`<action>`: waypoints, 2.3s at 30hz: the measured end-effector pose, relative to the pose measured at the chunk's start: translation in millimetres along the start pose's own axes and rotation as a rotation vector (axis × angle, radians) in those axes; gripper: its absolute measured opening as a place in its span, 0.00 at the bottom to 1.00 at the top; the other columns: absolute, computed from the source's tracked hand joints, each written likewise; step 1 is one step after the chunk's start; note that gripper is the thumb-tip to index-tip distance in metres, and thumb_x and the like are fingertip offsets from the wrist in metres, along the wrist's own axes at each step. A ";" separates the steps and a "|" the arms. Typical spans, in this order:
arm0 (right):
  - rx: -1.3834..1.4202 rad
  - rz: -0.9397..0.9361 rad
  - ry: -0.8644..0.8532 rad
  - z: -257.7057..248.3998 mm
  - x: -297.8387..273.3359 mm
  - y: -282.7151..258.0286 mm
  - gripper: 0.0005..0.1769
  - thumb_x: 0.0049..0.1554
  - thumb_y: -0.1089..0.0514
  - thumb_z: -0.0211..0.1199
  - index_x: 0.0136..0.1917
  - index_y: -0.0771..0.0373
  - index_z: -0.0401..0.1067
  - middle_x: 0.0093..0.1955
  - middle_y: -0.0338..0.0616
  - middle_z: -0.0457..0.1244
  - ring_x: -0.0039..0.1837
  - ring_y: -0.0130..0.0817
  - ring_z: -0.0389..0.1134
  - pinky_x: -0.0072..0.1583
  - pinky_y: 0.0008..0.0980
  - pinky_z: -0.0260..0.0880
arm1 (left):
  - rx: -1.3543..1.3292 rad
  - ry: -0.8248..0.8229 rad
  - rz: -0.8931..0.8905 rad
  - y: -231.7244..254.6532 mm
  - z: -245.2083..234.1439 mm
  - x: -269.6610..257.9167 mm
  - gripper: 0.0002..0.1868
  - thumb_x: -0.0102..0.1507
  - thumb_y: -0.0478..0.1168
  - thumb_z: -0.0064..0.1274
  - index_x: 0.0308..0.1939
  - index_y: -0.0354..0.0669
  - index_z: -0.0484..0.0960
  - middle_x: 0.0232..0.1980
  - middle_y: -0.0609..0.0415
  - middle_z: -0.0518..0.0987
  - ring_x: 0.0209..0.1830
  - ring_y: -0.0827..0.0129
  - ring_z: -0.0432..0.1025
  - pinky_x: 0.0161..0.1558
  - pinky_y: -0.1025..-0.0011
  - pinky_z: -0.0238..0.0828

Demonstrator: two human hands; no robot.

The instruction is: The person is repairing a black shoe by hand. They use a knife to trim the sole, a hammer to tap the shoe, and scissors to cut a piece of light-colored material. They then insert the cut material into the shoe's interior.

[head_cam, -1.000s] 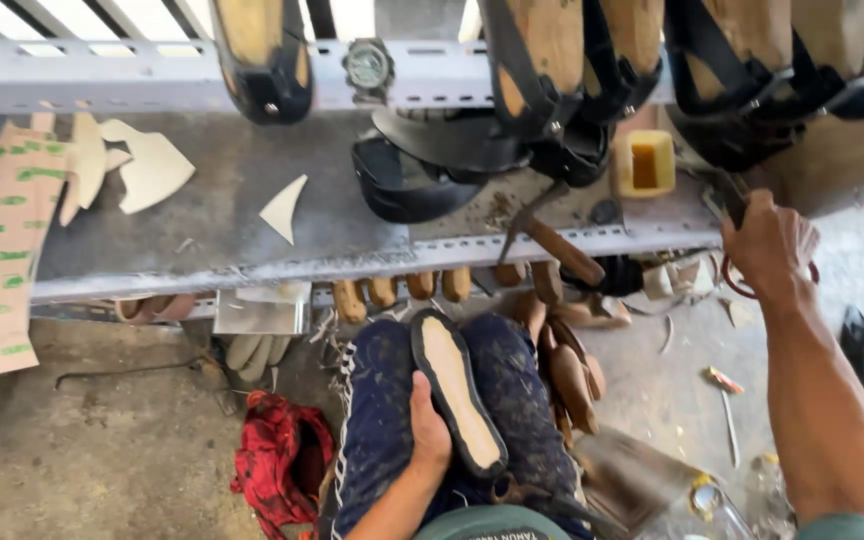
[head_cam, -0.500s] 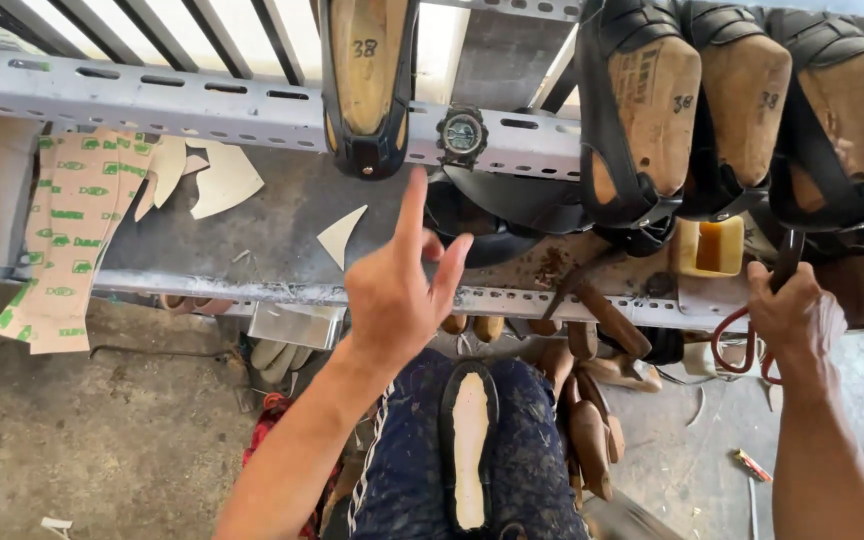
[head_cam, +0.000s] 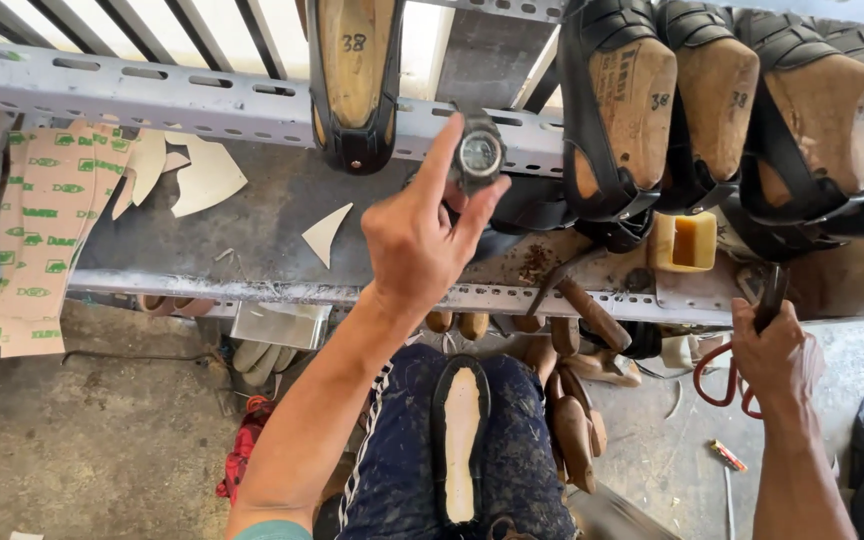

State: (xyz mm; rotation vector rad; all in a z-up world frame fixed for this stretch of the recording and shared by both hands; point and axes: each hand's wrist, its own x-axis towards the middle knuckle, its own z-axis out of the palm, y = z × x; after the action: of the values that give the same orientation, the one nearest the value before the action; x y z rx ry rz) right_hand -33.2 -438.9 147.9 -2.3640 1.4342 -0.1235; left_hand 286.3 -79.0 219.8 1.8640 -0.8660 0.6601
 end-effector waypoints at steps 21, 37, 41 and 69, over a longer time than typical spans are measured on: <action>0.773 0.213 -0.767 96.3 -239.6 -52.8 0.15 0.64 0.49 0.61 0.48 0.64 0.71 0.26 0.37 0.53 0.26 0.27 0.54 0.30 0.24 0.54 | 0.094 0.220 -0.002 90.7 -135.2 -124.0 0.27 0.55 0.41 0.74 0.54 0.28 0.85 0.20 0.62 0.78 0.14 0.78 0.64 0.25 0.81 0.71; 0.574 0.033 -0.426 127.1 -264.8 -67.6 0.17 0.64 0.46 0.67 0.41 0.61 0.76 0.29 0.50 0.66 0.37 0.35 0.68 0.44 0.33 0.69 | 0.129 0.232 -0.005 91.6 -139.9 -142.9 0.29 0.56 0.42 0.75 0.56 0.29 0.85 0.19 0.63 0.75 0.15 0.76 0.67 0.25 0.80 0.71; 0.607 0.028 -0.401 128.2 -265.7 -68.5 0.17 0.63 0.48 0.67 0.40 0.62 0.76 0.29 0.50 0.65 0.37 0.34 0.69 0.43 0.32 0.69 | 0.123 0.231 -0.009 87.7 -138.0 -143.3 0.28 0.56 0.42 0.74 0.55 0.30 0.85 0.18 0.64 0.75 0.15 0.76 0.68 0.25 0.80 0.71; 0.726 0.061 -0.457 124.8 -262.9 -67.0 0.18 0.65 0.52 0.65 0.38 0.65 0.73 0.25 0.49 0.60 0.31 0.31 0.57 0.38 0.31 0.60 | 0.109 0.131 -0.030 79.8 -113.5 -146.1 0.30 0.57 0.42 0.74 0.58 0.28 0.82 0.21 0.61 0.78 0.16 0.77 0.69 0.27 0.80 0.72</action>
State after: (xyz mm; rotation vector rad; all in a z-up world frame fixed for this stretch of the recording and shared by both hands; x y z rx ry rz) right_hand -69.8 -149.0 86.5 -1.6192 1.0081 -0.0644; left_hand 126.0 41.4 199.6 1.9029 -0.7288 0.8151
